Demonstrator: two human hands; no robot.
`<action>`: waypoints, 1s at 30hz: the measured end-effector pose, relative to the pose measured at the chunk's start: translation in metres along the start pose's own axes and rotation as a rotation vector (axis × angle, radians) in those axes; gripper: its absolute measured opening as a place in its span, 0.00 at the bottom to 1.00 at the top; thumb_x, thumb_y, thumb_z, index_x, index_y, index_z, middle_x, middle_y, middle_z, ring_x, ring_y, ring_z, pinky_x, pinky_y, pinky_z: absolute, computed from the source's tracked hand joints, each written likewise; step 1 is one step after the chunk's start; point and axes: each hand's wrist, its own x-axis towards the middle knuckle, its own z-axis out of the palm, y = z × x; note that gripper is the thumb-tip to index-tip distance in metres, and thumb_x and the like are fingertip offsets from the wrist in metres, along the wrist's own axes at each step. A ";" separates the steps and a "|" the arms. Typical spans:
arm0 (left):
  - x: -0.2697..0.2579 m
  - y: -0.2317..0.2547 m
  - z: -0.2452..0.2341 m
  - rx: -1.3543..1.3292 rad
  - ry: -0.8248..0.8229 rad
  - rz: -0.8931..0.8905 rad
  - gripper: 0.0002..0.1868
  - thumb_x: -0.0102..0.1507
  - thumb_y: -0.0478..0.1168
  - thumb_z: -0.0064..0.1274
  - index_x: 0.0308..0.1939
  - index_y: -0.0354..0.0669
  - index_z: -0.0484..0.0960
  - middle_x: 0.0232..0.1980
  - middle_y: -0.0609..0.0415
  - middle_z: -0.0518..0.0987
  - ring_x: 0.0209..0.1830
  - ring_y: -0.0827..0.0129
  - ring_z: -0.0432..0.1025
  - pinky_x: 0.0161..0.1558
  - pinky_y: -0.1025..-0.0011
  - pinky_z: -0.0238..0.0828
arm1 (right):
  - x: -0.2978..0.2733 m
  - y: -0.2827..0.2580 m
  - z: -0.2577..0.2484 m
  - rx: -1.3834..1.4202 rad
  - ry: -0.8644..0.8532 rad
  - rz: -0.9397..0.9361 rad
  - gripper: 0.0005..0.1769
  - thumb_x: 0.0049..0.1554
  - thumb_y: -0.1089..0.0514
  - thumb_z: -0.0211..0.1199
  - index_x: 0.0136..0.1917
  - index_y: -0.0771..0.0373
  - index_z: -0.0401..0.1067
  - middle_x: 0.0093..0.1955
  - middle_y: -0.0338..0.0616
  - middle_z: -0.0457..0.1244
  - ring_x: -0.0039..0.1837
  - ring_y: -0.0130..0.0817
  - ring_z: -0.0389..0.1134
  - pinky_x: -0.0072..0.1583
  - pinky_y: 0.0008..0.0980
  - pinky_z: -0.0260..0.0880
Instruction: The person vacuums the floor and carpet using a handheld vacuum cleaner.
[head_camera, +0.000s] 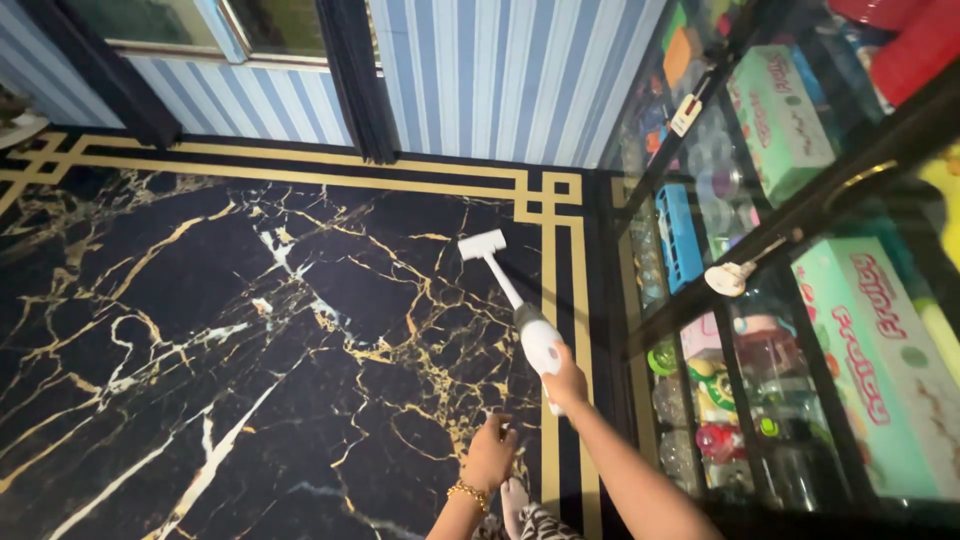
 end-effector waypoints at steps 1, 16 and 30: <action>-0.005 -0.001 0.000 0.007 -0.004 0.041 0.19 0.66 0.44 0.51 0.60 0.43 0.76 0.51 0.44 0.83 0.51 0.55 0.79 0.54 0.64 0.75 | -0.025 0.013 -0.008 0.018 0.024 -0.058 0.40 0.48 0.61 0.66 0.73 0.43 0.61 0.58 0.51 0.70 0.49 0.49 0.75 0.49 0.41 0.75; -0.076 -0.043 0.034 0.055 -0.148 0.211 0.18 0.65 0.43 0.52 0.56 0.39 0.77 0.48 0.40 0.83 0.49 0.51 0.78 0.53 0.61 0.74 | -0.294 0.023 -0.048 -0.098 0.133 -0.160 0.34 0.47 0.70 0.64 0.66 0.48 0.69 0.56 0.50 0.67 0.60 0.52 0.71 0.60 0.42 0.73; 0.011 -0.047 0.034 -0.046 -0.036 0.115 0.16 0.64 0.42 0.52 0.53 0.41 0.80 0.45 0.45 0.84 0.45 0.57 0.80 0.49 0.64 0.75 | -0.067 -0.043 0.001 -0.066 0.168 -0.263 0.32 0.51 0.66 0.63 0.67 0.47 0.66 0.61 0.57 0.63 0.62 0.59 0.67 0.62 0.47 0.70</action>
